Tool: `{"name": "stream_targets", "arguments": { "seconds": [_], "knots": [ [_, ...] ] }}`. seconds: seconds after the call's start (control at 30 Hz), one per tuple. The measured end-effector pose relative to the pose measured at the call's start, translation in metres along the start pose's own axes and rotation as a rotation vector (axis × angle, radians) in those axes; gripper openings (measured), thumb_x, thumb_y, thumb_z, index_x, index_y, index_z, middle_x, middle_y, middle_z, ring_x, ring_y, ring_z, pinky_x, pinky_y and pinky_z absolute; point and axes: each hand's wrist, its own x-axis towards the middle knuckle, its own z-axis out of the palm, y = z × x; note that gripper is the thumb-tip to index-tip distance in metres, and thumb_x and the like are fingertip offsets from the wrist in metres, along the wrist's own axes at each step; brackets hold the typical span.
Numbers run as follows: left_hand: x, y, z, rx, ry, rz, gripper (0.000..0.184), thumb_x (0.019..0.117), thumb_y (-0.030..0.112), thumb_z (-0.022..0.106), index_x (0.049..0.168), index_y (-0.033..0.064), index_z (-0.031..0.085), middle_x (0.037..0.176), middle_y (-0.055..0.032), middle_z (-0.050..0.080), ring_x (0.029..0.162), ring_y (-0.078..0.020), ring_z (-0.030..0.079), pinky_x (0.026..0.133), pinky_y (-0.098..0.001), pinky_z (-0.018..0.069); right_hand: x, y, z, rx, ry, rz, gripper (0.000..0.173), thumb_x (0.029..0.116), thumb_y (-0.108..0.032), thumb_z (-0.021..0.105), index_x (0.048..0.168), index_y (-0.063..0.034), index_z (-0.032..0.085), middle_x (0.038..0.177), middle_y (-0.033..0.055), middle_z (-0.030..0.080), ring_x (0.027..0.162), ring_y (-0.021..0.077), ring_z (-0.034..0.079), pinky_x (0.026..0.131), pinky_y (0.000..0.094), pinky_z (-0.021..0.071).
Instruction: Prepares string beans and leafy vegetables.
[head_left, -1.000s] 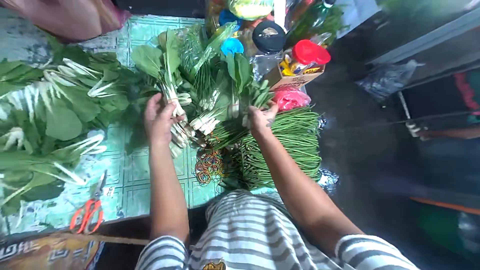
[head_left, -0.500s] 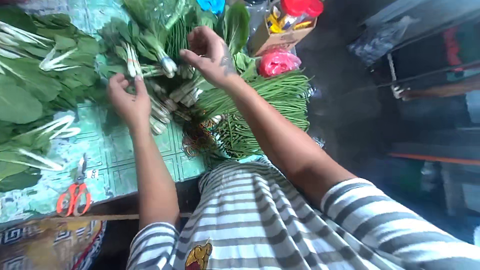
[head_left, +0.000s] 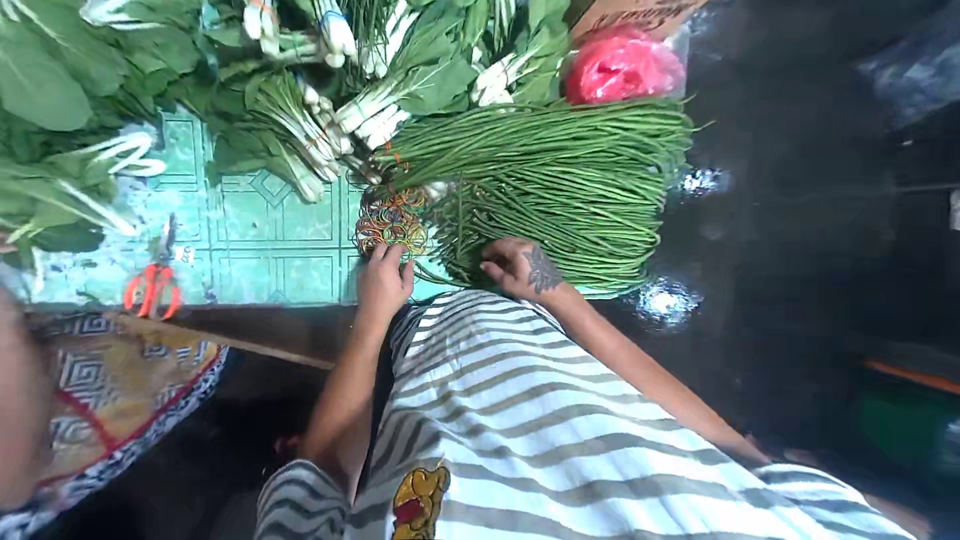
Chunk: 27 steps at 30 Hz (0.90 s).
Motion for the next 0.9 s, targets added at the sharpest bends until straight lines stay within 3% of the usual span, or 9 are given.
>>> {"name": "stream_targets", "arguments": {
  "seconds": [0.17, 0.3, 0.4, 0.5, 0.6, 0.63, 0.7, 0.77, 0.9],
  "knots": [
    [0.012, 0.050, 0.009, -0.045, 0.208, -0.045, 0.035, 0.0981, 0.027, 0.062, 0.130, 0.0128, 0.066, 0.121, -0.0147, 0.064, 0.088, -0.0298, 0.068, 0.073, -0.0532, 0.0584, 0.018, 0.007, -0.039, 0.013, 0.072, -0.168, 0.024, 0.0989, -0.028, 0.064, 0.110, -0.0089, 0.073, 0.104, 0.0093, 0.072, 0.095, 0.0239, 0.071, 0.086, 0.0484, 0.0600],
    [0.015, 0.079, 0.010, 0.017, 0.153, -0.332, 0.047, 0.0950, 0.028, 0.065, 0.138, 0.0104, 0.059, 0.136, -0.0203, 0.059, 0.117, -0.0388, 0.063, 0.092, -0.0619, 0.0543, 0.022, 0.025, -0.050, 0.064, 0.082, -0.167, 0.026, 0.0980, -0.028, 0.064, 0.113, -0.0083, 0.072, 0.106, 0.0111, 0.072, 0.097, 0.0264, 0.071, 0.087, 0.0509, 0.0591],
    [0.006, 0.084, 0.023, -0.007, 0.201, -0.429, 0.048, 0.0960, 0.033, 0.065, 0.134, 0.0044, 0.060, 0.132, -0.0245, 0.060, 0.121, -0.0421, 0.060, 0.097, -0.0626, 0.0510, 0.010, 0.035, -0.050, 0.006, 0.138, -0.096, 0.026, 0.0982, -0.029, 0.066, 0.113, -0.0081, 0.072, 0.109, 0.0139, 0.071, 0.100, 0.0317, 0.070, 0.085, 0.0560, 0.0581],
    [-0.004, 0.106, 0.042, -0.149, 0.264, -0.280, 0.039, 0.0994, 0.031, 0.063, 0.128, 0.0053, 0.063, 0.118, -0.0172, 0.066, 0.105, -0.0306, 0.066, 0.090, -0.0516, 0.0564, -0.009, 0.049, -0.054, -0.191, 0.205, 0.053, 0.041, 0.0899, -0.038, 0.073, 0.119, -0.0095, 0.070, 0.120, 0.0174, 0.067, 0.116, 0.0386, 0.063, 0.089, 0.0585, 0.0554],
    [0.000, 0.133, 0.059, -0.291, 0.198, -0.198, 0.049, 0.0953, 0.036, 0.071, 0.134, 0.0091, 0.058, 0.116, -0.0147, 0.065, 0.092, -0.0253, 0.068, 0.079, -0.0458, 0.0593, -0.016, 0.064, -0.058, -0.310, 0.137, 0.120, 0.062, 0.0834, -0.039, 0.082, 0.129, -0.0018, 0.063, 0.130, 0.0245, 0.060, 0.124, 0.0455, 0.055, 0.095, 0.0609, 0.0511],
    [0.001, 0.139, 0.066, -0.268, 0.207, -0.188, 0.053, 0.0934, 0.040, 0.073, 0.136, 0.0118, 0.057, 0.121, -0.0147, 0.063, 0.094, -0.0257, 0.067, 0.079, -0.0461, 0.0590, -0.016, 0.070, -0.056, -0.321, 0.126, 0.087, 0.059, 0.0853, -0.038, 0.081, 0.128, -0.0008, 0.063, 0.127, 0.0250, 0.061, 0.122, 0.0455, 0.057, 0.095, 0.0607, 0.0518],
    [0.008, 0.147, 0.074, -0.150, 0.271, -0.134, 0.055, 0.0925, 0.044, 0.072, 0.136, 0.0131, 0.058, 0.129, -0.0150, 0.060, 0.110, -0.0294, 0.063, 0.090, -0.0505, 0.0561, -0.005, 0.084, -0.055, -0.297, 0.100, 0.006, 0.052, 0.0880, -0.038, 0.078, 0.124, -0.0030, 0.065, 0.121, 0.0226, 0.065, 0.118, 0.0426, 0.061, 0.095, 0.0606, 0.0515],
    [0.006, 0.149, 0.080, -0.051, 0.304, -0.009, 0.050, 0.0940, 0.043, 0.069, 0.132, 0.0118, 0.061, 0.128, -0.0150, 0.062, 0.120, -0.0326, 0.059, 0.100, -0.0536, 0.0512, 0.000, 0.090, -0.061, -0.261, 0.032, -0.032, 0.052, 0.0905, -0.041, 0.075, 0.128, -0.0066, 0.065, 0.126, 0.0195, 0.066, 0.123, 0.0398, 0.060, 0.100, 0.0607, 0.0490],
    [-0.013, 0.138, 0.093, 0.088, 0.161, 0.404, 0.033, 0.0929, 0.036, 0.068, 0.118, 0.0150, 0.072, 0.113, -0.0112, 0.066, 0.112, -0.0307, 0.061, 0.096, -0.0511, 0.0521, -0.029, 0.092, -0.068, -0.195, 0.235, -0.151, 0.047, 0.0968, -0.048, 0.063, 0.125, -0.0114, 0.067, 0.122, 0.0127, 0.067, 0.119, 0.0332, 0.061, 0.099, 0.0523, 0.0516]
  ]
}}
